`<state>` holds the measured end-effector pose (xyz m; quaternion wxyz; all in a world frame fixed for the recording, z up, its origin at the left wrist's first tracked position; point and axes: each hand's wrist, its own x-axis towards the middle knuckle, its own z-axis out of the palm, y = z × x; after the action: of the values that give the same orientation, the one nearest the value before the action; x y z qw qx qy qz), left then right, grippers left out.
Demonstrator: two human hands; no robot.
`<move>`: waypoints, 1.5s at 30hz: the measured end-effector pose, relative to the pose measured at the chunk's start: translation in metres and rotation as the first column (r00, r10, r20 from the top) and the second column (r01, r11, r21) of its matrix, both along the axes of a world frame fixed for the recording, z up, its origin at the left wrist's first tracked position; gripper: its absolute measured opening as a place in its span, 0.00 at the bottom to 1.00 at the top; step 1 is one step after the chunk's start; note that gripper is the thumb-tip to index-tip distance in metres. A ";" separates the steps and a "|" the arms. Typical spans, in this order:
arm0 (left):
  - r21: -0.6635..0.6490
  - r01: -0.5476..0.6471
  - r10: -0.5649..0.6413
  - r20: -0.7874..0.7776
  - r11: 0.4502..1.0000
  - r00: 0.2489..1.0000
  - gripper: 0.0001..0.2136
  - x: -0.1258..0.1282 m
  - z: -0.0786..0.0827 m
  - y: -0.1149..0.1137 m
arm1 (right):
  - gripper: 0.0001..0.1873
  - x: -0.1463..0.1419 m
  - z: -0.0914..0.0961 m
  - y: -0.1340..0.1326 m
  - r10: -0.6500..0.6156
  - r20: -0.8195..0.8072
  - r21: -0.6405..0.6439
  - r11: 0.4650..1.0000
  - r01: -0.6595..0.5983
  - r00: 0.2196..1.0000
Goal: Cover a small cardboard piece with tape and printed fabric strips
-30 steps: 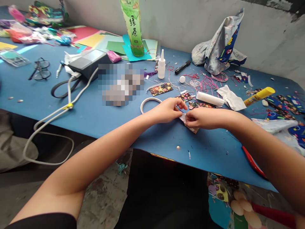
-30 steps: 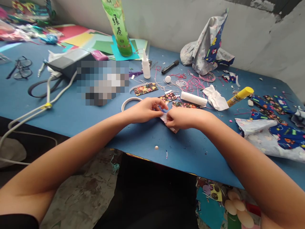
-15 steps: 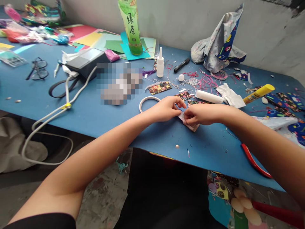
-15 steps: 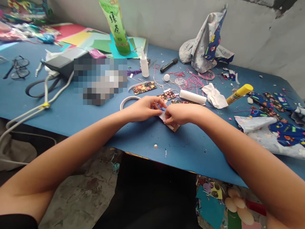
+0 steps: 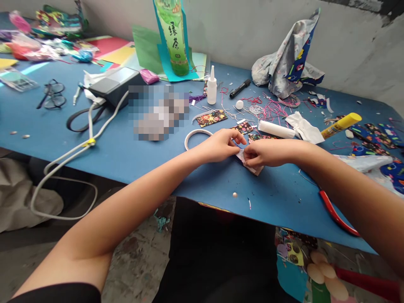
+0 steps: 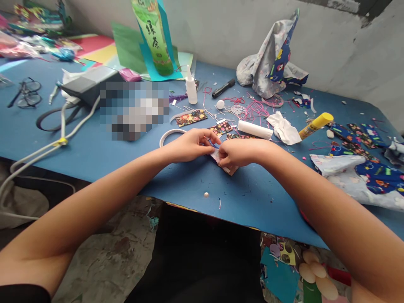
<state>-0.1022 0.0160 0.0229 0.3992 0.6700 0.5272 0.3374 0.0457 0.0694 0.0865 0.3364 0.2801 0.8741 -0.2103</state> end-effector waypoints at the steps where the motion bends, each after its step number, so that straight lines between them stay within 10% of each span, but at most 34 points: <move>1: -0.001 0.001 -0.001 0.002 1.000 1.000 0.10 0.000 0.000 0.000 | 0.09 0.000 0.000 0.000 -0.005 -0.005 -0.004 1.000 0.005 1.000; 45: -0.031 -0.002 0.004 0.039 1.000 0.999 0.10 0.000 -0.001 0.001 | 0.07 0.004 -0.006 0.007 -0.044 -0.050 -0.034 0.999 0.042 0.998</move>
<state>-0.1019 0.0165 0.0220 0.4193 0.6561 0.5254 0.3429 0.0495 0.0764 0.0805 0.3138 0.2879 0.8727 -0.2388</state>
